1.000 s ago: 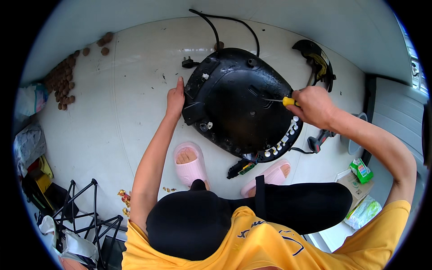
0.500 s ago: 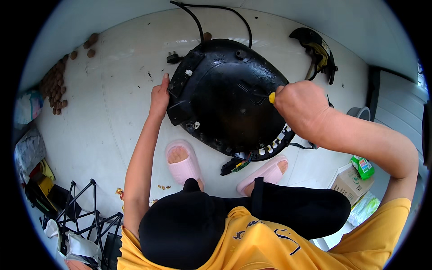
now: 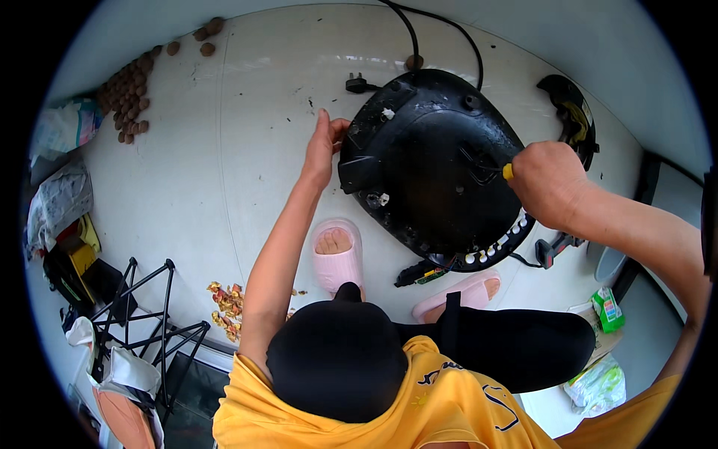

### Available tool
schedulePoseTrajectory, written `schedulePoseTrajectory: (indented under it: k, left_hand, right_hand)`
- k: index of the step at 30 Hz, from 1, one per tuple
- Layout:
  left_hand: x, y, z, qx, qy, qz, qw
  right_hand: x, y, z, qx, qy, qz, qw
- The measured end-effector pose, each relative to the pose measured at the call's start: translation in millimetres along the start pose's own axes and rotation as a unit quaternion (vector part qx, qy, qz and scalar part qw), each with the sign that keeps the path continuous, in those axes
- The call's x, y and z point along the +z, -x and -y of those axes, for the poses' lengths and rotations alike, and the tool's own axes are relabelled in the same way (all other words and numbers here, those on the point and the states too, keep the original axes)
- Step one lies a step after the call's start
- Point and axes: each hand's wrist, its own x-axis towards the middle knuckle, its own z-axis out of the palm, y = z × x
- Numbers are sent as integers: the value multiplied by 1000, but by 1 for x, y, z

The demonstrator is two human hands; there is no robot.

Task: The person disassembles a black circular electronic device using a cordless drill and a screwdriver. They remove screws, detach a cover, and manipulate internal components including a circuit board and wires. The person then reassembles the device by replacing the cover and tightening screws.

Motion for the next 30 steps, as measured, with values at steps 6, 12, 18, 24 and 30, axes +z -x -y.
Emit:
schedulePoseTrajectory:
  k: [6, 12, 18, 24, 30]
  left_hand:
    - [17, 26, 23, 136, 66, -92, 984]
    - [37, 38, 18, 173, -60, -202, 962]
    - [41, 38, 18, 192, -129, -234, 944]
    - [42, 37, 18, 194, -133, -245, 941]
    - [42, 34, 16, 201, -124, -237, 942]
  right_hand:
    - [11, 3, 10, 11, 19, 18, 1000]
    - [8, -4, -5, -45, 8, 36, 998]
    - [16, -22, -51, -77, -16, 12, 997]
    - [57, -26, -79, -139, -77, -71, 985]
    - [85, -19, -85, -128, -111, -144, 975]
